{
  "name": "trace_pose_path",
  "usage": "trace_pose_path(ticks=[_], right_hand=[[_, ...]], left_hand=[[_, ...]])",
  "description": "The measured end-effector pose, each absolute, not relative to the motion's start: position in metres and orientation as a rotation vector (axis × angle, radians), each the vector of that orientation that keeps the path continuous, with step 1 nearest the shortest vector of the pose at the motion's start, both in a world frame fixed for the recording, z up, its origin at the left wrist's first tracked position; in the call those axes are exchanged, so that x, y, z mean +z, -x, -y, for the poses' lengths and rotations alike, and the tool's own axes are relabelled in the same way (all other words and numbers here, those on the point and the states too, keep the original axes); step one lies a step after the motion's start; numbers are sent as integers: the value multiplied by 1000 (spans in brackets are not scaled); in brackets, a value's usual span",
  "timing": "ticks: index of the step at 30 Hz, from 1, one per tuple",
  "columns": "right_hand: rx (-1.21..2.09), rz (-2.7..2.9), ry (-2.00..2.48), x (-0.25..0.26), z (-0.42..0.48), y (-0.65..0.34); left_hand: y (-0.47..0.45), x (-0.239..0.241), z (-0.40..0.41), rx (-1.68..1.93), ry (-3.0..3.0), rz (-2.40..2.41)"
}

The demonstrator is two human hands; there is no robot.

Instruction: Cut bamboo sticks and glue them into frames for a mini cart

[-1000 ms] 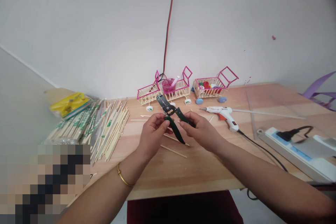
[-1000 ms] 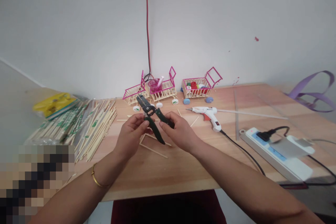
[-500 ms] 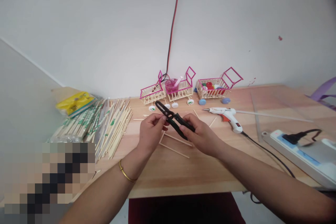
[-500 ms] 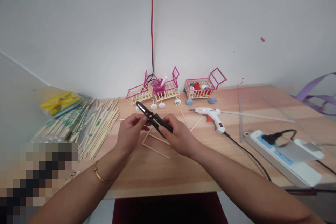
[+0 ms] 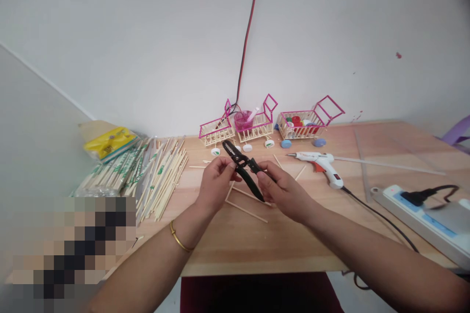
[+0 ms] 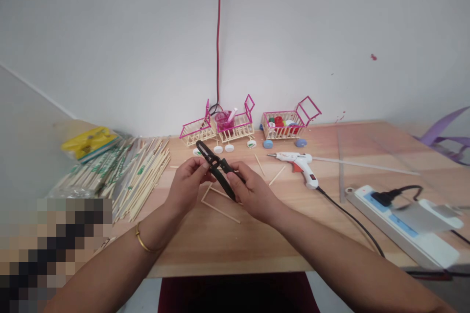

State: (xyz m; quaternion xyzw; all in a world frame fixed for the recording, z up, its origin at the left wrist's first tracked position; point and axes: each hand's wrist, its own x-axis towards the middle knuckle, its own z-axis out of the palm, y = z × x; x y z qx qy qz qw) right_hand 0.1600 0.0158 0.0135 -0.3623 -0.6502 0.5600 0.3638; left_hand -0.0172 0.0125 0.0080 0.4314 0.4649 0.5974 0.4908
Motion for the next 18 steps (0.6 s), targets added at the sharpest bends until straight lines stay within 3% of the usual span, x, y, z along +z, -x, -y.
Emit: trace_pose_path(ticks=[5, 18], right_hand=[[1512, 1627, 924, 13, -15, -158], [1301, 1748, 976, 14, -13, -159]], left_hand=[[15, 4, -14, 1465, -1009, -1109], [11, 11, -13, 1428, -1018, -1195]])
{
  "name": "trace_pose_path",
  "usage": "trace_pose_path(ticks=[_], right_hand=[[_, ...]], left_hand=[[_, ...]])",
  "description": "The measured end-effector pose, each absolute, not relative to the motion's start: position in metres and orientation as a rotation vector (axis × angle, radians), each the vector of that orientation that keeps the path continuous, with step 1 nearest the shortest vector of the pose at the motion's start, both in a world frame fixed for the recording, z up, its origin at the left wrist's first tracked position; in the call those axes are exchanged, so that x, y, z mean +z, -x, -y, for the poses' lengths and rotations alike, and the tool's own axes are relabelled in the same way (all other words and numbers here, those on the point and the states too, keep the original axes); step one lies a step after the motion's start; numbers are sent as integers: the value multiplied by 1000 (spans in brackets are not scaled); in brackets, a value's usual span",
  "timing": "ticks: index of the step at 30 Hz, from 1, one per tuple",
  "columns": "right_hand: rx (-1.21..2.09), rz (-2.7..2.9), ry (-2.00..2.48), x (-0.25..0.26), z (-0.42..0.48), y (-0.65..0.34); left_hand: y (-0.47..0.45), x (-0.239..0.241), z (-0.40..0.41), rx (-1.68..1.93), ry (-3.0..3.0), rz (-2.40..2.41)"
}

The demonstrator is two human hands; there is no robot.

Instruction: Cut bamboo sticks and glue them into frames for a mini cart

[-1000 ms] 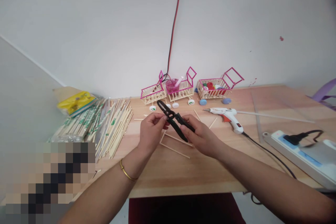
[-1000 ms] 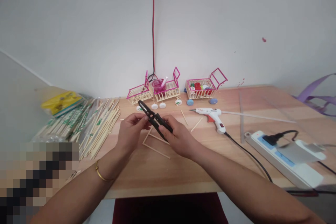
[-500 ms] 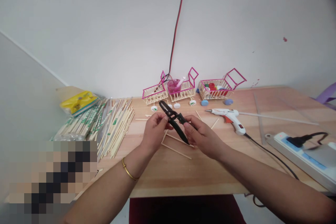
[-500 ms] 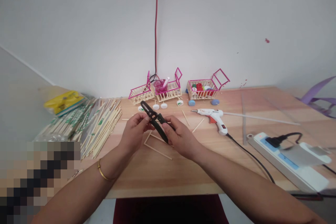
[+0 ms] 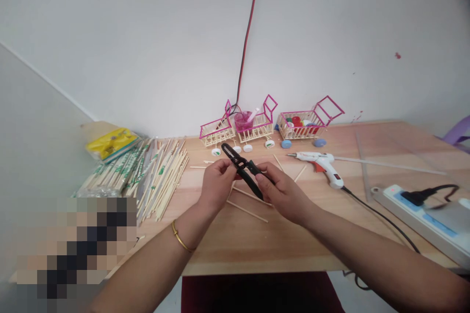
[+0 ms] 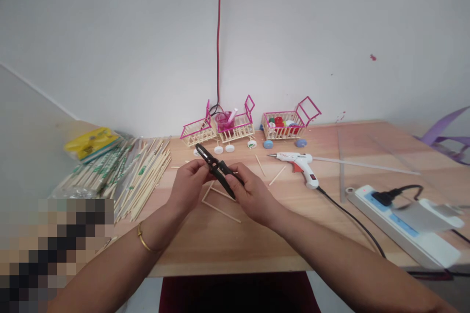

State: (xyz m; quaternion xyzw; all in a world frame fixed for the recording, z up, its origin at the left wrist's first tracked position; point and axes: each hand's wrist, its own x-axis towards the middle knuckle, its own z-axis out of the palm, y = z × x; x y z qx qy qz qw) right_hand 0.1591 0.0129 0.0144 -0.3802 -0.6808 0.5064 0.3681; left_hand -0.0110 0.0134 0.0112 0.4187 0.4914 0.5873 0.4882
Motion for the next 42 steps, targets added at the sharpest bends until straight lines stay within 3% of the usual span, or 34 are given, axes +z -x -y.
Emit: trace_pose_path(ticks=[10, 22, 28, 38, 42], right_hand=[[1408, 1627, 961, 13, -11, -157], [1838, 1125, 721, 24, -26, -168], [2256, 1157, 351, 25, -29, -181], [2280, 1221, 110, 8, -17, -163], [2355, 1239, 101, 16, -16, -167]], left_hand=[[13, 13, -20, 1527, -883, -1161], [17, 21, -12, 1399, -1084, -1085], [17, 21, -7, 1356, -883, -890], [4, 14, 4, 1426, -915, -860], [6, 18, 4, 1283, -906, -944]])
